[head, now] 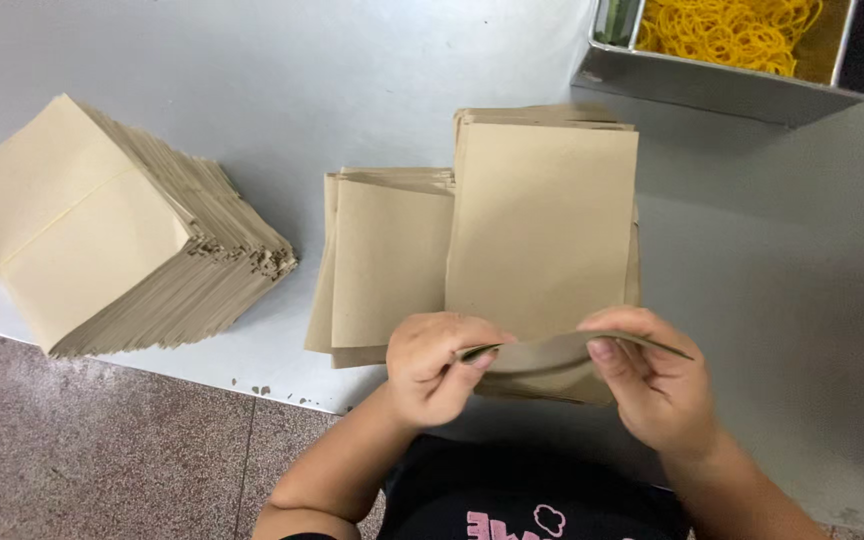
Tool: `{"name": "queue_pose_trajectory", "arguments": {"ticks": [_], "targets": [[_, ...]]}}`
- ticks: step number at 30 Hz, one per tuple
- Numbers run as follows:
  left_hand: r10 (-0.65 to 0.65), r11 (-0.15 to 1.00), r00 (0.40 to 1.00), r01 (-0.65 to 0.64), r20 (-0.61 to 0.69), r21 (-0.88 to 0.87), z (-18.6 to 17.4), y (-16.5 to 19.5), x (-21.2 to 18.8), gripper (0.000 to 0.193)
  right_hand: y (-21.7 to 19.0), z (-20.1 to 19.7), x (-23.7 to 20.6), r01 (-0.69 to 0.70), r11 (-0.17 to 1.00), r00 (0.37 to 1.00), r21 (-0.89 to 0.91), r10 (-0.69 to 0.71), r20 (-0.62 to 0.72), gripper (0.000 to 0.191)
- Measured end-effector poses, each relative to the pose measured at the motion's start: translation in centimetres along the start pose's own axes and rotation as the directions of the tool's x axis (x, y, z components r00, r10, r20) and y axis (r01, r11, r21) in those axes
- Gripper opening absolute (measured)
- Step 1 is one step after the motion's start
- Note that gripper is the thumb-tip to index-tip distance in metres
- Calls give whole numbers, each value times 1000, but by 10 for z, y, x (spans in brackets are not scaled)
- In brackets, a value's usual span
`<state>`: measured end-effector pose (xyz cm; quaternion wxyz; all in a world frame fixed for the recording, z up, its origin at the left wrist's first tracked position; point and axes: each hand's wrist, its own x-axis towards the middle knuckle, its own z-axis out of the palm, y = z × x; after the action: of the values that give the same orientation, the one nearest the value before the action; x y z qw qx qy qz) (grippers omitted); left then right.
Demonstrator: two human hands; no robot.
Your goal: The person folds kraft paper sheets into paper bags at a workbench, creasing the sides and bottom by hand, then places each finished bag onto a growing stack beside the work area. The person repeats this folding cycle continuously throughout the clip.
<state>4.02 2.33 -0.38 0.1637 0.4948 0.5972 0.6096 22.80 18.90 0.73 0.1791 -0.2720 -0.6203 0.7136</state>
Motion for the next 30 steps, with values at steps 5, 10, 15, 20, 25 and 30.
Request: {"name": "queue_pose_trajectory", "arguments": {"ticks": [5,10,15,20,25,30], "targets": [[41,984,998,-50,54,169,-6,31,8,19,-41,11,10,547,672,815,-499,-563,136,28],[70,943,965,-147,254,298,5,54,10,10,-69,17,18,780,217,559,-586,-664,498,16],[34,931,918,-174,395,322,-7,54,-2,27,-79,-28,31,473,259,628,-842,-770,116,13],[9,971,995,-33,100,238,-41,53,-14,12,-77,-20,44,546,321,664,-774,-729,166,12],[-488,851,872,466,36,240,-37,67,-10,58,-84,47,66,630,588,775,-507,-444,450,11],[-650,380,682,673,-335,634,-66,37,5,82,-85,45,77,617,422,760,-664,-537,366,37]]}}
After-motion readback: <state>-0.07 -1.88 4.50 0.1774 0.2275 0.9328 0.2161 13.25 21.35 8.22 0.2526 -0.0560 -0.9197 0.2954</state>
